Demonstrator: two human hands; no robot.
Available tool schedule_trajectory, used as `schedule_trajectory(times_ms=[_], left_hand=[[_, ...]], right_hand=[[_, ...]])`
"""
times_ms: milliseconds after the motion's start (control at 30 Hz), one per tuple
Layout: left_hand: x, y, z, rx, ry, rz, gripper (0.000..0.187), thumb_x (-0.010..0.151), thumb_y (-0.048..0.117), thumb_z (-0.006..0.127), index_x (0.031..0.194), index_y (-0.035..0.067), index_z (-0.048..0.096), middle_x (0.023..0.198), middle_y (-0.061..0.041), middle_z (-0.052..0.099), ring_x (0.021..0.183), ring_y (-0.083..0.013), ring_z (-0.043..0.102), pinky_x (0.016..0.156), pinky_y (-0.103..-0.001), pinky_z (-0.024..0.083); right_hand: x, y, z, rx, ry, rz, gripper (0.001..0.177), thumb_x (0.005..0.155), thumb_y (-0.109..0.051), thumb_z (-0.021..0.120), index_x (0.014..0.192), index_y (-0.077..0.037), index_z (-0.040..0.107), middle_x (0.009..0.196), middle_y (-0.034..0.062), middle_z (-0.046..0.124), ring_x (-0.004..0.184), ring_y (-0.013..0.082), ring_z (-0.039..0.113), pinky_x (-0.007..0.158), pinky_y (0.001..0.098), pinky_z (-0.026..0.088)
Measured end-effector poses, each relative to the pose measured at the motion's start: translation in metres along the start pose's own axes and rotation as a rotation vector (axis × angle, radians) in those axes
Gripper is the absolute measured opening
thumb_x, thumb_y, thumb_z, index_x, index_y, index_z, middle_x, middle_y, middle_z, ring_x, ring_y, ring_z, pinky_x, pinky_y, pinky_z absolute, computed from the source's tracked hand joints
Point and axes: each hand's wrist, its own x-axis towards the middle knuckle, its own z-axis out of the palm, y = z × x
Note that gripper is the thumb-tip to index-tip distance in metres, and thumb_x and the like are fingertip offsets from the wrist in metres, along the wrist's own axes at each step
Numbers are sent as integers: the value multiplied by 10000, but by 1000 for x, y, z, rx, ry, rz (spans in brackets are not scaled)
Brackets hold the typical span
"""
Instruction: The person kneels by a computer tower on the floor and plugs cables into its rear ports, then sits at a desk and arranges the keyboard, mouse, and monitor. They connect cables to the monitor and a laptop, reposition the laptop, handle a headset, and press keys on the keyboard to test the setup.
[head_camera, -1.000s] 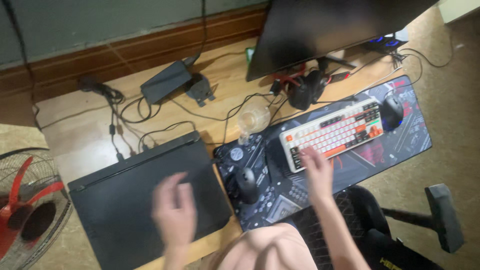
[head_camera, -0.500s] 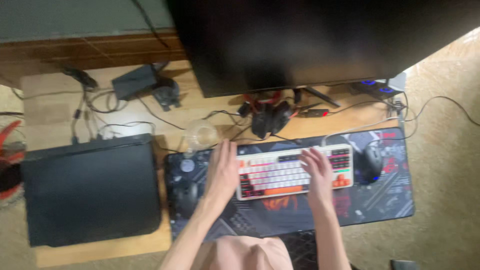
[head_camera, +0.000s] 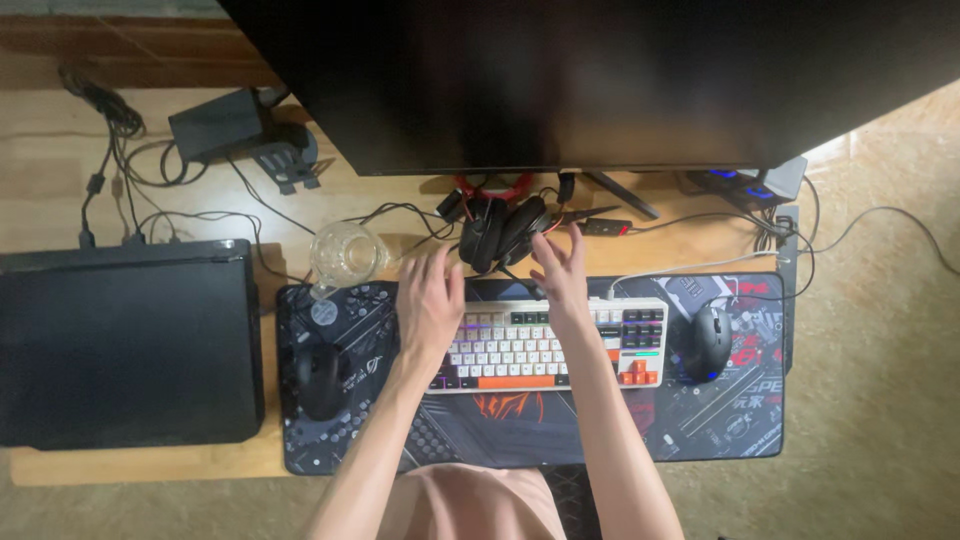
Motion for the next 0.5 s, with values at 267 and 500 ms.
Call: schedule_trajectory(times_ms=[267,500], left_hand=[[41,2,40,-368,-409,-470,758,904,562,613,1463,68,477,1304,-190,672,1121,-354,708,1010,-448,529],[34,-6,62,-422,-351,-440,880,917,582,689,1460,-53,411,1357,-301,560,1232,-415,579,1026,-492,463]], right_hand=[[16,-23,28,-80,-13,119,1011,843,-353,738,1595,-255,69,1476,123,489,1271,261,568,953,565,535],[29,-8,21,-73,29,79,859,858,-222,739,1552,-212,234,1292,126,585,1127,248,665,858,504,627]])
